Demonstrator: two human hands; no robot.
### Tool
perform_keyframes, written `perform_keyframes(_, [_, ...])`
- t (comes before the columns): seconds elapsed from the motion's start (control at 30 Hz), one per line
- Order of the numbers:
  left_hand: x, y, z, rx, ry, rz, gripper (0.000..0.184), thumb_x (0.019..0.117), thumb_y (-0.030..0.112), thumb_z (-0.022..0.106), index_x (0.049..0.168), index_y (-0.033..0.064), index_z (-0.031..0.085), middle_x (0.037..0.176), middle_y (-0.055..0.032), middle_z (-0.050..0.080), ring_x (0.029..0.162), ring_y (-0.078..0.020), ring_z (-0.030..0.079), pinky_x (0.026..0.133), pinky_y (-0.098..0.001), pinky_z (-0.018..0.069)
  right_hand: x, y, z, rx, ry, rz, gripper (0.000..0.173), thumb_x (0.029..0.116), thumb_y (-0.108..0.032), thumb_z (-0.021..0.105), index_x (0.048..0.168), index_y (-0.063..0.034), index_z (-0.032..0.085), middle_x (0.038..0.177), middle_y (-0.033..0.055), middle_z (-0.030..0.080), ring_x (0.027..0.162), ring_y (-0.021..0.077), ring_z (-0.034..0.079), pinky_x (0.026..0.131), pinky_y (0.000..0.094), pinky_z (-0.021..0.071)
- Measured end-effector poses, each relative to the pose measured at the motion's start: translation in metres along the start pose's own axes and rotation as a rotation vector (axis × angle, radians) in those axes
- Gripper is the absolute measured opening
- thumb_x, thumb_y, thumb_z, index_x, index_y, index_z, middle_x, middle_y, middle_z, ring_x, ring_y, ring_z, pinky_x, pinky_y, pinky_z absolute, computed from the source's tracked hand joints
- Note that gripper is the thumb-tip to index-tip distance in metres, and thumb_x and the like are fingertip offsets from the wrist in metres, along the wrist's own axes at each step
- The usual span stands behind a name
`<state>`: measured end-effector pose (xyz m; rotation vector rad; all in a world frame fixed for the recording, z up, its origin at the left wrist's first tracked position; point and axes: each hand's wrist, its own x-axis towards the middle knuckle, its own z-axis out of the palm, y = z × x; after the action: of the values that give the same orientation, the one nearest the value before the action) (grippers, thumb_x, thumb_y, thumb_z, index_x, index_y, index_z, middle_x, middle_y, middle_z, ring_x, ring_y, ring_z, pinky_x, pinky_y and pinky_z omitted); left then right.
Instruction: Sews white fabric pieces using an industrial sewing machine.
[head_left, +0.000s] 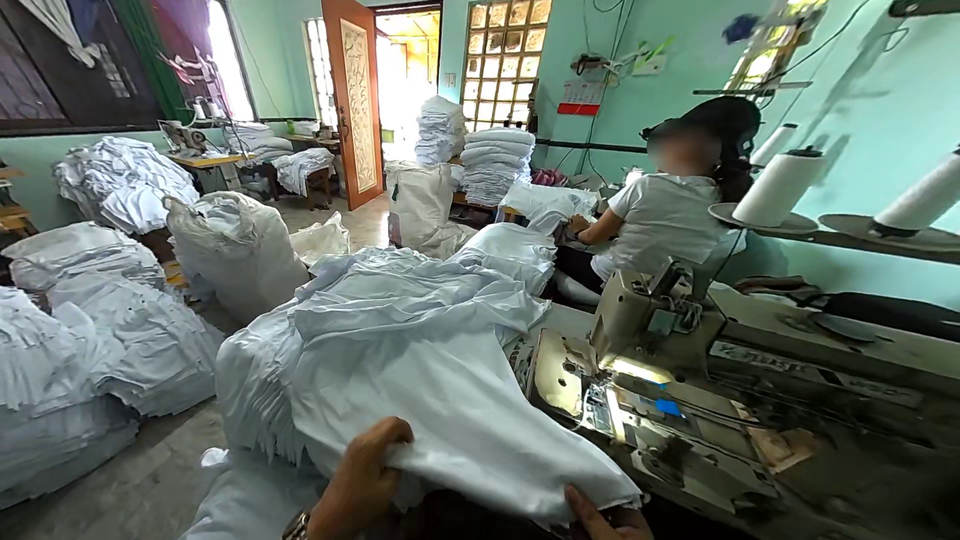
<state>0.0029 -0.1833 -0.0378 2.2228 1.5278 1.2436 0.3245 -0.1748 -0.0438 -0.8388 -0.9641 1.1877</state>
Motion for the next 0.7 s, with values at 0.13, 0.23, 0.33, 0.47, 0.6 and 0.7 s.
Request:
perform_keyframes(0.13, [0.002, 0.03, 0.014, -0.56, -0.621, 0.089, 0.039, 0.0969, 0.018, 0.066, 0.131, 0.0005, 0.061, 0.121, -0.0173, 0.067, 0.102, -0.0235, 0.068, 0.086, -0.0409, 0.0584, 0.001, -0.006, 0.008, -0.021, 0.037, 0.007, 0.032, 0.0832, 0.014, 0.069, 0.102, -0.0111, 0.066, 0.081, -0.0051, 0.076, 0.059, 0.002, 0.066, 0.053, 0.0204, 0.0558])
perform_keyframes(0.23, [0.012, 0.031, 0.053, -0.451, -0.605, 0.14, 0.054, 0.0905, 0.033, 0.078, 0.132, 0.0027, 0.061, 0.124, -0.0192, 0.064, 0.106, -0.0292, 0.066, 0.089, -0.0454, 0.0574, -0.005, -0.002, 0.011, -0.07, -0.115, -0.03, 0.039, 0.0775, 0.013, 0.076, 0.105, -0.0124, 0.068, 0.091, -0.0073, 0.078, 0.082, 0.005, 0.074, 0.079, 0.0285, 0.0641])
perform_keyframes(0.33, [0.021, 0.051, 0.086, -0.495, -0.51, 0.2, 0.049, 0.0856, 0.029, 0.083, 0.114, -0.0047, 0.063, 0.103, -0.0189, 0.067, 0.093, -0.0264, 0.067, 0.084, -0.0423, 0.0575, -0.014, 0.01, 0.011, -0.164, -0.333, -0.054, 0.042, 0.0799, 0.006, 0.08, 0.117, -0.0061, 0.065, 0.1, -0.0041, 0.076, 0.092, 0.0085, 0.073, 0.088, 0.0341, 0.0627])
perform_keyframes(0.47, [0.028, 0.062, 0.098, -0.474, -0.564, 0.183, 0.024, 0.0893, 0.017, 0.078, 0.085, -0.0043, 0.067, 0.074, -0.0144, 0.067, 0.07, -0.022, 0.066, 0.069, -0.0413, 0.0559, -0.012, 0.005, 0.001, -0.246, -0.456, -0.035, 0.047, 0.082, 0.004, 0.078, 0.124, -0.0057, 0.06, 0.1, -0.0064, 0.074, 0.09, 0.0052, 0.071, 0.085, 0.0305, 0.0614])
perform_keyframes(0.6, [0.03, 0.051, 0.077, -0.4, -0.241, 0.167, 0.01, 0.0841, 0.001, 0.071, 0.094, -0.001, 0.067, 0.099, -0.0141, 0.067, 0.086, -0.0181, 0.067, 0.076, -0.0325, 0.0595, -0.01, 0.003, -0.011, -0.527, -0.43, -0.076, 0.043, 0.0832, -0.005, 0.08, 0.121, 0.0042, 0.063, 0.081, 0.0005, 0.069, 0.068, 0.0051, 0.063, 0.067, 0.0266, 0.056])
perform_keyframes(0.7, [0.039, 0.047, 0.045, -0.352, 0.225, 0.19, 0.013, 0.0839, 0.003, 0.066, 0.095, 0.0076, 0.061, 0.101, -0.0044, 0.063, 0.092, -0.0079, 0.063, 0.076, -0.0213, 0.0567, 0.001, 0.007, -0.025, -0.766, -0.213, -0.297, 0.027, 0.082, -0.002, 0.072, 0.108, 0.0048, 0.07, 0.081, 0.0095, 0.069, 0.066, 0.011, 0.062, 0.063, 0.0302, 0.0555])
